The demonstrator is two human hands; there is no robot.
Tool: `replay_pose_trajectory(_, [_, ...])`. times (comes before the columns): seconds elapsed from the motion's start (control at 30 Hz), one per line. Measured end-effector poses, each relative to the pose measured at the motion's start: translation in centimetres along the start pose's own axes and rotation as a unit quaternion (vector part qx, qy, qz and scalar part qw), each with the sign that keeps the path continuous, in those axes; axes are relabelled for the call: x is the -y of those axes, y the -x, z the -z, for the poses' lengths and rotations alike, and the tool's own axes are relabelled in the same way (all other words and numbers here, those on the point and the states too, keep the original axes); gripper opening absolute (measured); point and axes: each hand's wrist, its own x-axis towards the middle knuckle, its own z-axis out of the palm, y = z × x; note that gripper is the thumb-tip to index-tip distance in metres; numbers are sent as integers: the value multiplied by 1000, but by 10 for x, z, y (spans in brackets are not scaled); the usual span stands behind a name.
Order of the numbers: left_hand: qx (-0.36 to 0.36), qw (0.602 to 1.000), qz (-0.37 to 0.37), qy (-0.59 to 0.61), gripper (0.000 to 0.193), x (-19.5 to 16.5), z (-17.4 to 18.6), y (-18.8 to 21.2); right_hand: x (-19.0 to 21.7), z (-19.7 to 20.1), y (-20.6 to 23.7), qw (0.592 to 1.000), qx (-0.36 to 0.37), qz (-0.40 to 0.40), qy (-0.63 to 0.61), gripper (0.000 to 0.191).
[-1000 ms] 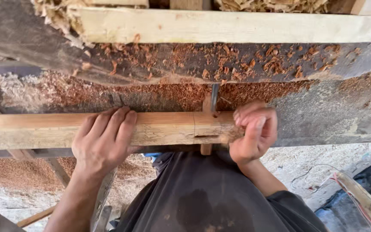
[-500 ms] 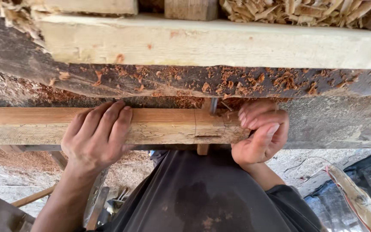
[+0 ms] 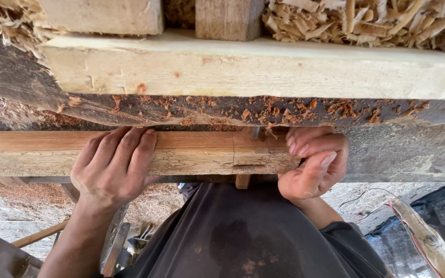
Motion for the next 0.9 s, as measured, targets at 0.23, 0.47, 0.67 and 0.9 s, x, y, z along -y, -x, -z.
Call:
replay_pose_trajectory(0.23, [-8, 1000, 5, -7, 53, 1, 6, -6, -2, -3, -1, 1000, -22, 7, -5, 37])
replay_pose_trajectory(0.47, [-35, 999, 15, 3, 56, 1, 6, -12, -2, -4, -9, 1000, -16, 9, -17, 38])
replay_pose_trajectory(0.67, [-52, 999, 13, -4, 61, -1, 11, -10, -5, 2, -11, 1000, -9, 12, -5, 34])
replay_pose_trajectory(0.9, [-23, 999, 13, 33, 15, -13, 19, -5, 6, 5, 5, 999, 5, 25, -21, 33])
